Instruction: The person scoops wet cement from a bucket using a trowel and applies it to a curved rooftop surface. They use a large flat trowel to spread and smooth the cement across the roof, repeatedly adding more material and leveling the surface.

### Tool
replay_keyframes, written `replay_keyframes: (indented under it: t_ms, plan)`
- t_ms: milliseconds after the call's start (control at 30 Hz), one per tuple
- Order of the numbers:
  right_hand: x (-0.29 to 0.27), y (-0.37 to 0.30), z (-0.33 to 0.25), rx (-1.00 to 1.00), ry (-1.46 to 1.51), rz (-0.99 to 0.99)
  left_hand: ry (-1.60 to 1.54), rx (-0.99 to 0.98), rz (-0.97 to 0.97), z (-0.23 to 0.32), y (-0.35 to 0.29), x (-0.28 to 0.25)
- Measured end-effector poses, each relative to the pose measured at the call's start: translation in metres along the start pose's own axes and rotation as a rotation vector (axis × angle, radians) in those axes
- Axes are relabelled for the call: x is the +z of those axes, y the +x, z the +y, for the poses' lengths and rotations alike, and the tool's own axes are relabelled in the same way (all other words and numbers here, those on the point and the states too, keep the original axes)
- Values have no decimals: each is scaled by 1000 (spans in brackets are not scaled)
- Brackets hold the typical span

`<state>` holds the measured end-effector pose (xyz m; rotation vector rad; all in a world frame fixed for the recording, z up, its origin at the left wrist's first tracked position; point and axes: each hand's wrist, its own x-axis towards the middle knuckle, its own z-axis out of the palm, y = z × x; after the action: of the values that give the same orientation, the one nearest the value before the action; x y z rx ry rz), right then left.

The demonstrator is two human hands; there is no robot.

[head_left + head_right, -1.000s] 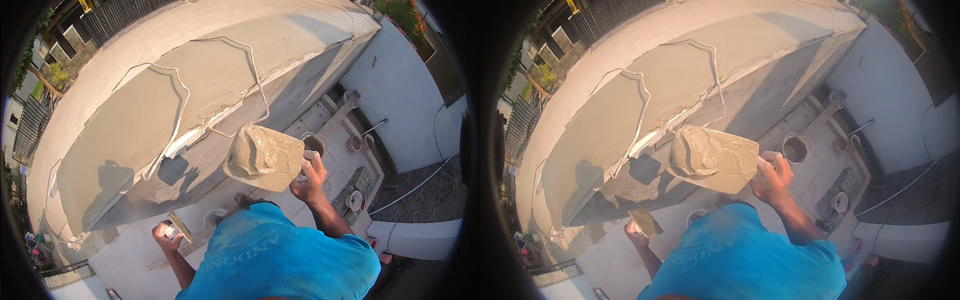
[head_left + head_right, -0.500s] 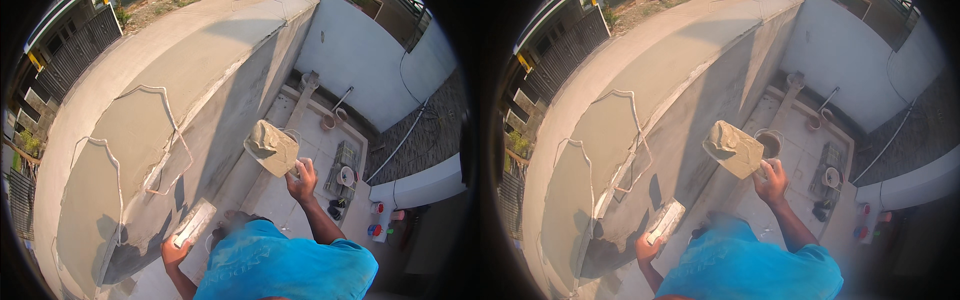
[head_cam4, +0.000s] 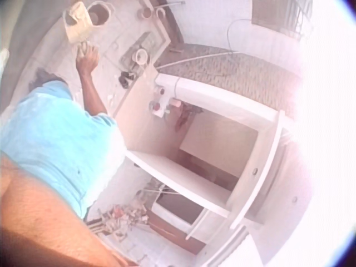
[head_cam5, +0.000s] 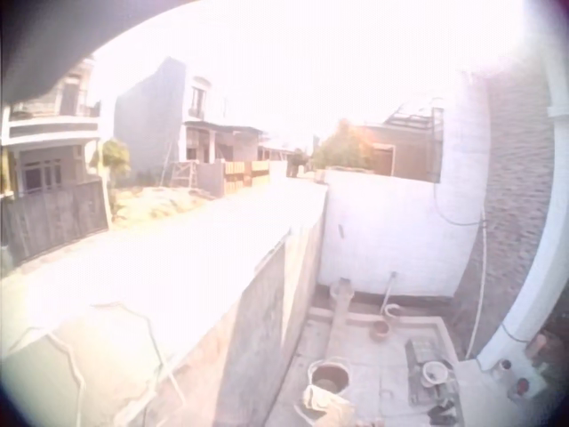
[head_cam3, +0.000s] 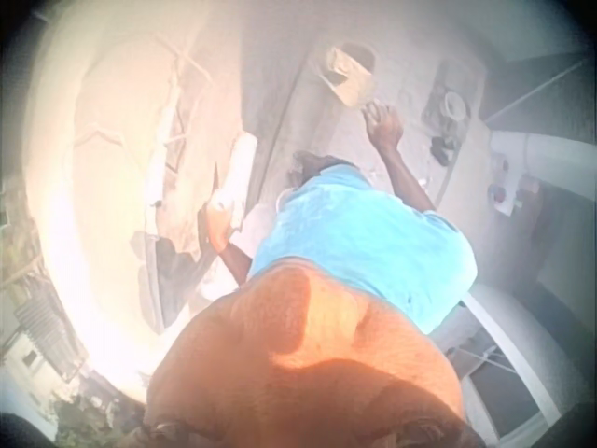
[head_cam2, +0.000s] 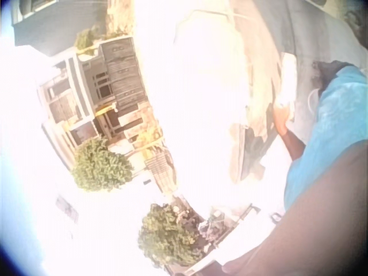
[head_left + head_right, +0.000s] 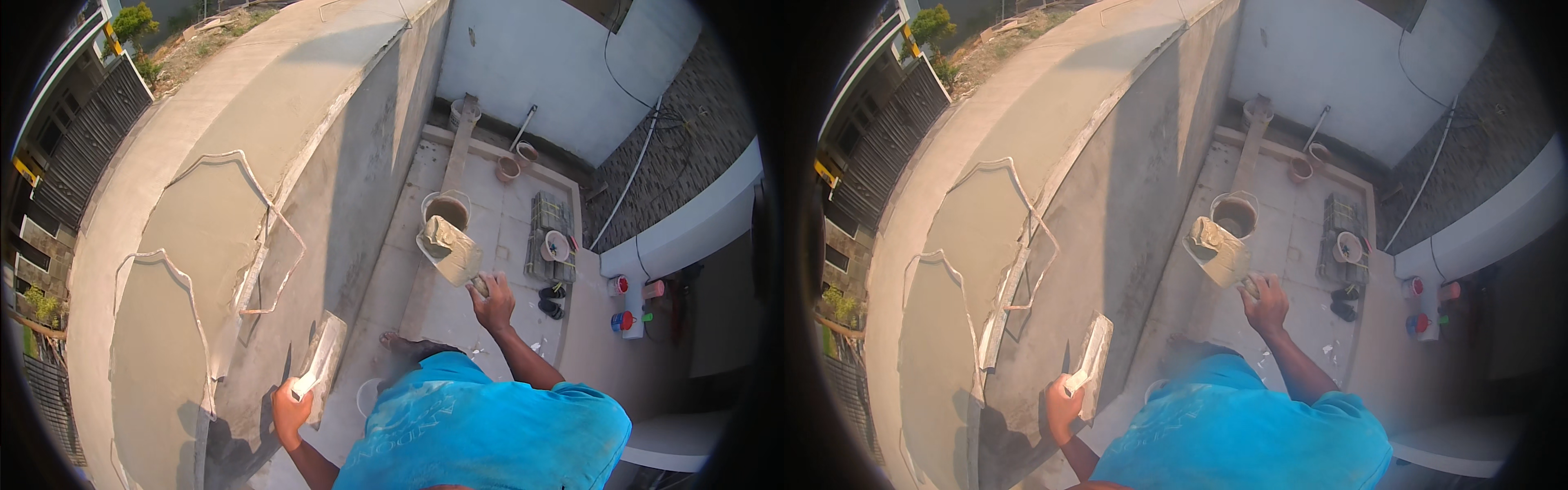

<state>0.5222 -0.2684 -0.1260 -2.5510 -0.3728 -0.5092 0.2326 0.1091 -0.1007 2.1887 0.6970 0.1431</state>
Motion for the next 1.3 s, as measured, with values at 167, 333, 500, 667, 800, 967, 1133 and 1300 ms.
replay_keyframes:
  t_ms: [167, 333, 500, 667, 800, 967, 1133, 1300]
  plan:
    - [18, -28, 21, 195, -36, -72, 26, 109, -2, 4, 10, 7]
    - [45, -38, 52, 355, -79, -115, 155, 241, 37, 27, 33, 14]
    - [86, -34, 87, 499, -144, -212, 261, 264, 59, 68, 70, 21]
    - [136, -10, 136, 620, -200, -349, 321, 321, 29, 101, 112, 51]
    - [200, -3, 174, 766, -181, -410, 420, 211, -60, 100, 133, 75]
    - [312, 20, 226, 911, -213, -537, 487, 69, -126, 102, 143, 99]
    - [431, 59, 306, 996, -372, -688, 427, -122, -117, 85, 143, 108]
    - [526, 116, 362, 1032, -423, -835, 286, -506, -206, 25, 67, 69]
